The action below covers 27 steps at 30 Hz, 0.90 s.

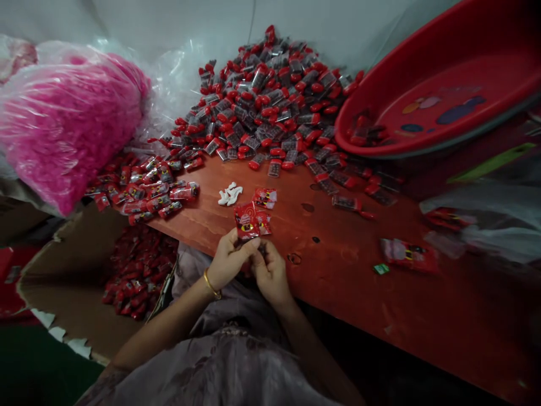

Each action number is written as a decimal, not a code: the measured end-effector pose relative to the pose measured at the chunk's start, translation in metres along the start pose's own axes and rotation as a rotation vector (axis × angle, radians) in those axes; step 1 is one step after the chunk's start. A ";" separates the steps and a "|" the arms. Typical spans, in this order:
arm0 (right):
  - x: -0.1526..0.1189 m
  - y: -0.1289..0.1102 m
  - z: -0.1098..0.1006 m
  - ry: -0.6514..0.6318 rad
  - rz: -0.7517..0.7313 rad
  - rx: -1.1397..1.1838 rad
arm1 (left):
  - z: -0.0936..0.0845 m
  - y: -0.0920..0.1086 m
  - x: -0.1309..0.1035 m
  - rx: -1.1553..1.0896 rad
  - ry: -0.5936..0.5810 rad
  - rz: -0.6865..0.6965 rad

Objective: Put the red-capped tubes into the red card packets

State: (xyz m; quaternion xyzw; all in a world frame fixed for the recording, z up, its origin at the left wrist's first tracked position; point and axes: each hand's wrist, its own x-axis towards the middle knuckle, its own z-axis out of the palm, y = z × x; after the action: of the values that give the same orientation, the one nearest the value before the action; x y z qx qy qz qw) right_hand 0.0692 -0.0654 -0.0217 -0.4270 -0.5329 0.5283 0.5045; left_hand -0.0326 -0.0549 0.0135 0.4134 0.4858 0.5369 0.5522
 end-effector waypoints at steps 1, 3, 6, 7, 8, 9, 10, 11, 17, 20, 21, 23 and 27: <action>0.002 -0.002 0.000 -0.038 0.040 0.076 | -0.003 0.002 0.002 -0.019 -0.013 -0.014; 0.006 -0.006 0.000 -0.081 0.095 0.184 | -0.009 0.005 0.007 -0.056 -0.035 -0.043; 0.013 -0.007 0.005 -0.066 0.100 0.203 | -0.014 0.004 0.013 -0.037 -0.065 -0.093; 0.015 -0.006 0.007 -0.049 0.096 0.180 | -0.014 0.002 0.014 -0.017 -0.060 -0.101; 0.018 -0.005 0.010 -0.031 0.092 0.153 | -0.015 0.001 0.015 -0.003 -0.041 -0.095; 0.020 -0.004 0.012 -0.017 0.091 0.128 | -0.016 -0.001 0.015 0.006 -0.015 -0.078; 0.023 -0.003 0.015 -0.007 0.092 0.110 | -0.017 -0.001 0.015 0.011 0.012 -0.061; 0.026 -0.002 0.017 -0.001 0.091 0.097 | -0.020 -0.001 0.015 0.011 0.033 -0.050; 0.042 -0.014 0.029 -0.067 -0.108 -0.194 | -0.036 0.020 0.027 -0.127 0.071 -0.034; 0.045 -0.019 0.037 -0.028 -0.289 -0.405 | -0.037 0.029 0.032 -0.198 0.096 -0.055; 0.045 -0.019 0.039 -0.018 -0.320 -0.444 | -0.036 0.029 0.033 -0.206 0.094 -0.056; 0.045 -0.016 0.043 -0.005 -0.343 -0.489 | -0.036 0.027 0.033 -0.212 0.076 -0.051; 0.049 -0.009 0.047 0.022 -0.313 -0.514 | -0.041 0.018 0.033 -0.219 0.052 -0.032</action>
State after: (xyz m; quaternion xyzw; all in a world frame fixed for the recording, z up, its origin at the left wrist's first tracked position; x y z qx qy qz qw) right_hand 0.0174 -0.0239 -0.0057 -0.4589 -0.7030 0.2873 0.4611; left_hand -0.0779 -0.0237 0.0199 0.3287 0.4452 0.5883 0.5896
